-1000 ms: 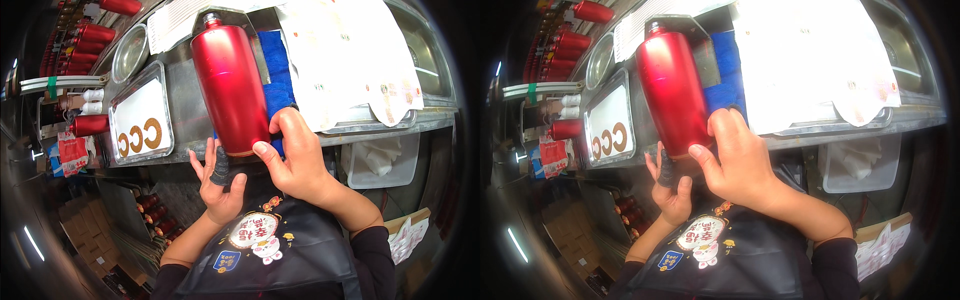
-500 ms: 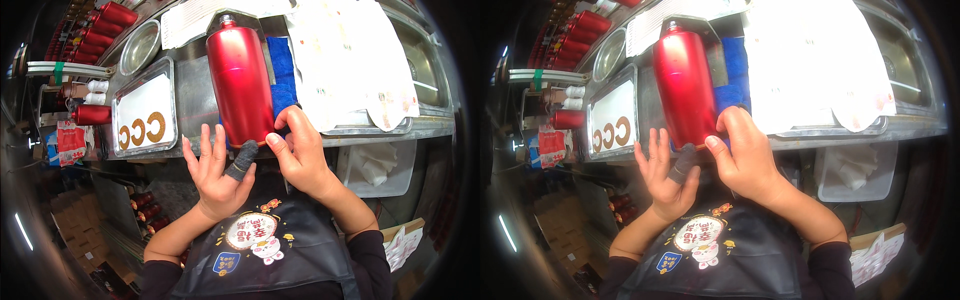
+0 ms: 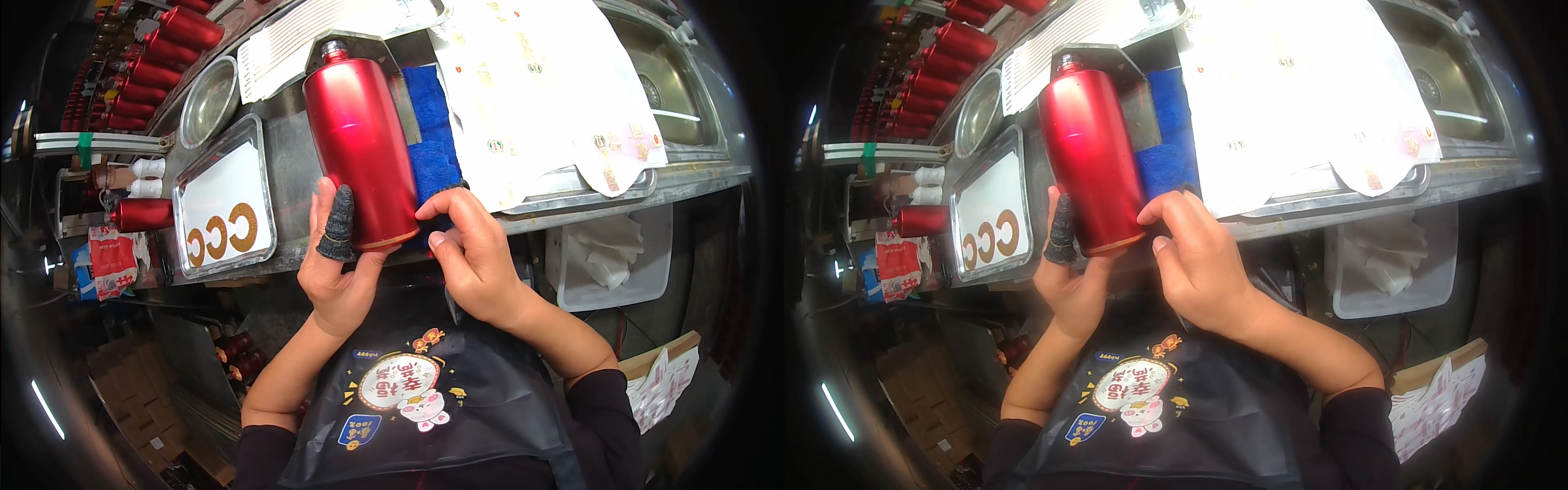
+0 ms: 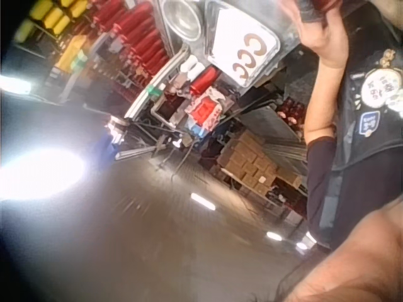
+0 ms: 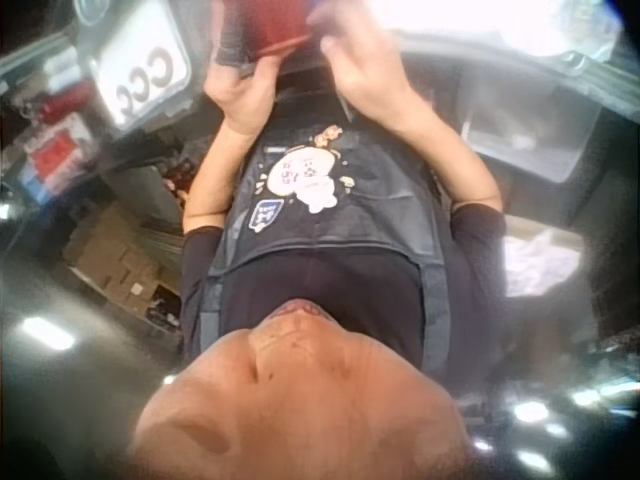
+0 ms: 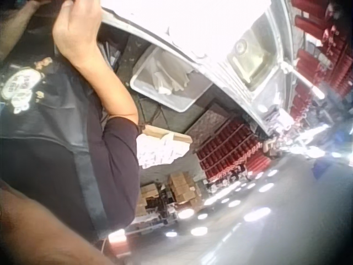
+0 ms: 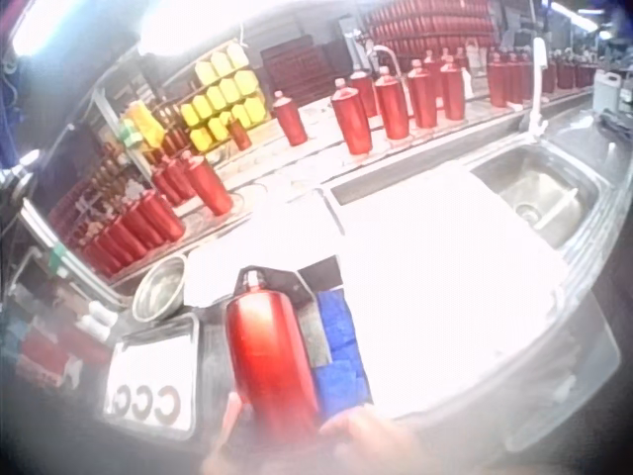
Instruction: The person applies gold circular stickers to the necks of red cylindrical bottles and then affixes rectangular labels to the bottle bodies. They wipe each bottle with a blue cloth before and after labeling, then place the finished bottles on a nearby table.
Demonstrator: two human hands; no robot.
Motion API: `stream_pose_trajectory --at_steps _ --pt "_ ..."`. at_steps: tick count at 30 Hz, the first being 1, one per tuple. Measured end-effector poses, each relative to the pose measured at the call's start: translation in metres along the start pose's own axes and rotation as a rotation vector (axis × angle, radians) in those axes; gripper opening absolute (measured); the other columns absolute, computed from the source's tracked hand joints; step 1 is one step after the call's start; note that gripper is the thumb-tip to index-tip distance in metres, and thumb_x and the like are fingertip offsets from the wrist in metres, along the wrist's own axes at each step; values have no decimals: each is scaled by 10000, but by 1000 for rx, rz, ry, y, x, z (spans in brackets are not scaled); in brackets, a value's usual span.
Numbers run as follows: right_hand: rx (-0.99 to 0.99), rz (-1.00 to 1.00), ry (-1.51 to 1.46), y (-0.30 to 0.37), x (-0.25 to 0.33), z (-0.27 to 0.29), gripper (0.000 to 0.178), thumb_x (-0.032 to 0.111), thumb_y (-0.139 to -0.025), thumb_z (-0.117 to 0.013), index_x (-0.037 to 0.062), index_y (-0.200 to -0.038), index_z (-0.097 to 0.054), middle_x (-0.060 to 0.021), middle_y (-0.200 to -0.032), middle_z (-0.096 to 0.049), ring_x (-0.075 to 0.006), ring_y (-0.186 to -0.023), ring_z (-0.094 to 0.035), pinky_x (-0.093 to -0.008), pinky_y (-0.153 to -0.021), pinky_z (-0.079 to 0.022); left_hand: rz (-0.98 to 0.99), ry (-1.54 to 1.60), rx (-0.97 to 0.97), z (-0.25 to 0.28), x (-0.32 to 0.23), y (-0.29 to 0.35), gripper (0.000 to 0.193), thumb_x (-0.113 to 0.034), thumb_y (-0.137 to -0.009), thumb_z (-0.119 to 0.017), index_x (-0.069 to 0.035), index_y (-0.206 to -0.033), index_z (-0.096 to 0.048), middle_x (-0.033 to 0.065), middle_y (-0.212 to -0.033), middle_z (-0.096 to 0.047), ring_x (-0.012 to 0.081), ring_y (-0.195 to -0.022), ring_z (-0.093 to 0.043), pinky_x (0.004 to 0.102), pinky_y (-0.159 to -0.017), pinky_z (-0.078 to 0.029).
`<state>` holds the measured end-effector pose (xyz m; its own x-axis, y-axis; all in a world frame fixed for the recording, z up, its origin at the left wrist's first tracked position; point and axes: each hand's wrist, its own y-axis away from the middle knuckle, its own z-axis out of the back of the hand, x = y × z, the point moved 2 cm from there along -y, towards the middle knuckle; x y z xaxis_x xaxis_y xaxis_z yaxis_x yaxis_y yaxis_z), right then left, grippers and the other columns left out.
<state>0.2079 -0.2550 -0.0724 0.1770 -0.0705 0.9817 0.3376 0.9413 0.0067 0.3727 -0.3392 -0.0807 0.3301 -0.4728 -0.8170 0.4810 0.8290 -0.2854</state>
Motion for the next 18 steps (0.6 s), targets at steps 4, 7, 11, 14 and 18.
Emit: stream_pose_trajectory --at_steps 4,7,11,14,18 --pt "-27 42 92 -1 10 -6 254 79 -833 -674 22 -1044 -544 -174 -948 -569 -372 -823 -609 -402 -689 -504 51 15 5 5 10 18 631 -37 -782 -823 65 -1348 -563 298 -1465 -480 403 -1356 -504 575 -1155 -295" --pt "-48 81 252 -7 16 -10 362 183 -799 -774 41 -1018 -522 -152 -927 -557 -342 -767 -610 -392 -612 -502 58 -11 51 11 8 33 587 -34 -799 -807 74 -1326 -571 291 -1457 -493 406 -1353 -505 600 -1160 -267" --pt "-65 96 301 -11 18 -12 391 221 -793 -805 48 -982 -509 -124 -905 -559 -307 -742 -620 -383 -558 -498 -96 -132 96 15 6 42 529 -72 -832 -786 75 -1299 -588 283 -1478 -474 434 -1372 -475 666 -1135 -239" --pt "-51 21 209 -11 14 -10 311 171 -833 -765 39 -975 -523 -116 -879 -568 -302 -745 -625 -393 -581 -497 -138 -167 112 13 6 43 531 -74 -827 -784 74 -1298 -590 274 -1486 -468 457 -1367 -472 677 -1128 -231" --pt "-35 -16 113 -10 9 -6 257 133 -848 -735 28 -969 -534 -128 -875 -571 -313 -726 -612 -393 -618 -492 -172 -196 103 13 5 40 530 -64 -806 -786 81 -1280 -598 268 -1488 -467 468 -1358 -476 683 -1118 -236"
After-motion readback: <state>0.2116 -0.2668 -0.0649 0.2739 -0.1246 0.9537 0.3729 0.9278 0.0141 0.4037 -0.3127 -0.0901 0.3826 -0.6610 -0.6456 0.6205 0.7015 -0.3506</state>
